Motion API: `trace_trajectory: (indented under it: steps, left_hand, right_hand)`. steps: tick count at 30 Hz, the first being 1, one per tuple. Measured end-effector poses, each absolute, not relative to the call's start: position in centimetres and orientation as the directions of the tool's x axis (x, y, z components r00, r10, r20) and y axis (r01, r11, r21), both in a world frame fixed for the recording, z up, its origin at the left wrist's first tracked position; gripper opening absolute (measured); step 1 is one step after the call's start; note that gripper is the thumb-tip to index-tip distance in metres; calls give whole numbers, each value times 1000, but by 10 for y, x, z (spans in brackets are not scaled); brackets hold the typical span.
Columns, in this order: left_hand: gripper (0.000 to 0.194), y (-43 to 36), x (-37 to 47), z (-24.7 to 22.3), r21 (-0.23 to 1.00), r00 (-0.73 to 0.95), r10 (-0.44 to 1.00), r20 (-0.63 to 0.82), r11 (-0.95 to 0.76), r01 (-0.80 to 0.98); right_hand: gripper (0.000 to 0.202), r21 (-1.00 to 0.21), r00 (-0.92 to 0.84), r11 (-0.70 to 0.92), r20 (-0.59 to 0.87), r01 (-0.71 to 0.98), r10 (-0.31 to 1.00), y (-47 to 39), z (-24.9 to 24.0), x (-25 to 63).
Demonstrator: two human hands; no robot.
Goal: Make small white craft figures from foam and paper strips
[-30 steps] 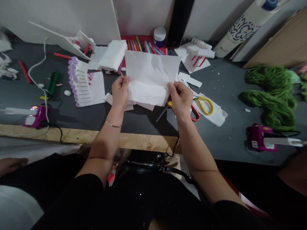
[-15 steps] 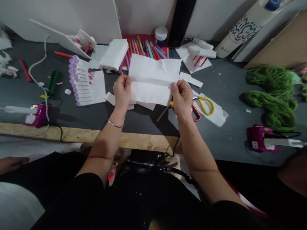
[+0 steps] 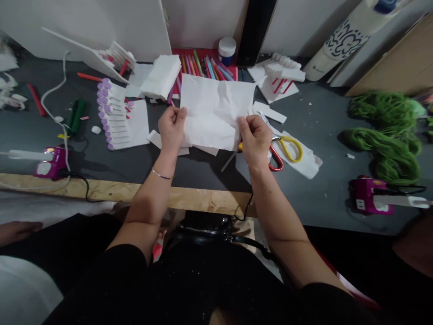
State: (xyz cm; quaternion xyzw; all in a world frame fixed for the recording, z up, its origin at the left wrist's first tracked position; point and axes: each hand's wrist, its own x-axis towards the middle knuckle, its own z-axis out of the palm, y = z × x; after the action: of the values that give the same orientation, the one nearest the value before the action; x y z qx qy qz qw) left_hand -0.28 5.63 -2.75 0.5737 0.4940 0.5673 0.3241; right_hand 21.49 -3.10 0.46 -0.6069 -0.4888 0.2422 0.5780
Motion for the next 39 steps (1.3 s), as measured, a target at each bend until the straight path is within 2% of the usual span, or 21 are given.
trace_trajectory:
  steps: [4, 8, 10, 12, 14, 15, 17, 19, 20, 21, 23, 26, 28, 29, 31, 32, 33, 35, 37, 39]
  left_hand:
    - [47, 58, -4, -32, 920, -139, 928, 345, -305, 248]
    - [47, 45, 2, -17, 779, -131, 823, 552, -453, 433]
    - [52, 29, 8, -1, 689, -59, 774, 630, -522, 503]
    - [60, 8, 14, 16, 695, 49, 798, 601, -552, 460]
    - [67, -16, 19, 26, 800, 225, 876, 427, -482, 358]
    - [69, -28, 21, 27, 873, 348, 894, 282, -389, 293]
    - [67, -48, 26, 21, 984, 573, 812, -112, 10, 178]
    - [62, -63, 33, 8, 907, 584, 743, -327, 421, -28]
    - [64, -68, 36, 1, 845, 569, 733, -372, 522, -120]
    - [65, -70, 39, -5, 817, 544, 742, -392, 553, -166]
    - [65, -68, 43, -11, 870, 461, 810, -363, 472, -142]
    - [57, -47, 39, -3, 957, 366, 891, -269, 290, -1]
    - [80, -29, 33, 9, 974, 392, 892, -225, 215, 70]
    - [92, -22, 31, 14, 976, 474, 859, -192, 117, 184]
    - [96, -16, 30, 19, 966, 496, 862, -108, -26, 257]
    - [85, -19, 31, 19, 972, 474, 876, -94, -21, 232]
    - [65, -24, 34, 16, 983, 474, 870, -133, 56, 172]
    - [10, -39, 39, 8, 952, 268, 933, -240, 281, -124]
    - [30, -53, 40, 0, 837, 227, 920, -318, 385, -389]
    - [48, -62, 38, -5, 768, 220, 940, -261, 340, -543]
  right_hand:
    - [35, -925, 396, 160, 297, 345, 869, -33, 6, 212]
    - [37, -919, 396, 139, 290, 368, 871, -32, 4, 211]
    - [39, -926, 402, 124, 272, 357, 875, -30, 2, 210]
    - [41, -941, 413, 113, 245, 319, 877, -27, 1, 209]
    - [41, -957, 423, 104, 216, 272, 880, -26, 2, 207]
    - [42, -962, 422, 102, 205, 252, 883, -26, 2, 205]
    - [43, -969, 412, 109, 194, 221, 890, -27, 4, 200]
    - [44, -978, 385, 124, 182, 170, 905, -29, 6, 194]
    - [45, -982, 369, 125, 169, 142, 914, -29, 7, 192]
    - [46, -986, 355, 119, 152, 115, 922, -30, 8, 190]
    - [47, -992, 333, 102, 121, 76, 935, -32, 10, 188]
    - [46, -994, 303, 100, 107, 39, 947, -37, 14, 192]
    - [43, -996, 276, 92, 93, 17, 957, -42, 15, 198]
    - [42, -997, 270, 79, 79, 10, 960, -44, 16, 201]
    - [42, -999, 265, 52, 51, 5, 963, -49, 15, 205]
    - [42, -999, 260, 40, 39, 1, 965, -51, 15, 206]
    - [43, -1000, 253, 30, 27, -8, 967, -52, 14, 206]
    - [45, -999, 237, 13, 5, -35, 972, -53, 14, 206]
    - [46, -998, 229, 9, -6, -64, 973, -53, 15, 204]
    - [47, -997, 224, 22, 4, -76, 975, -52, 16, 203]
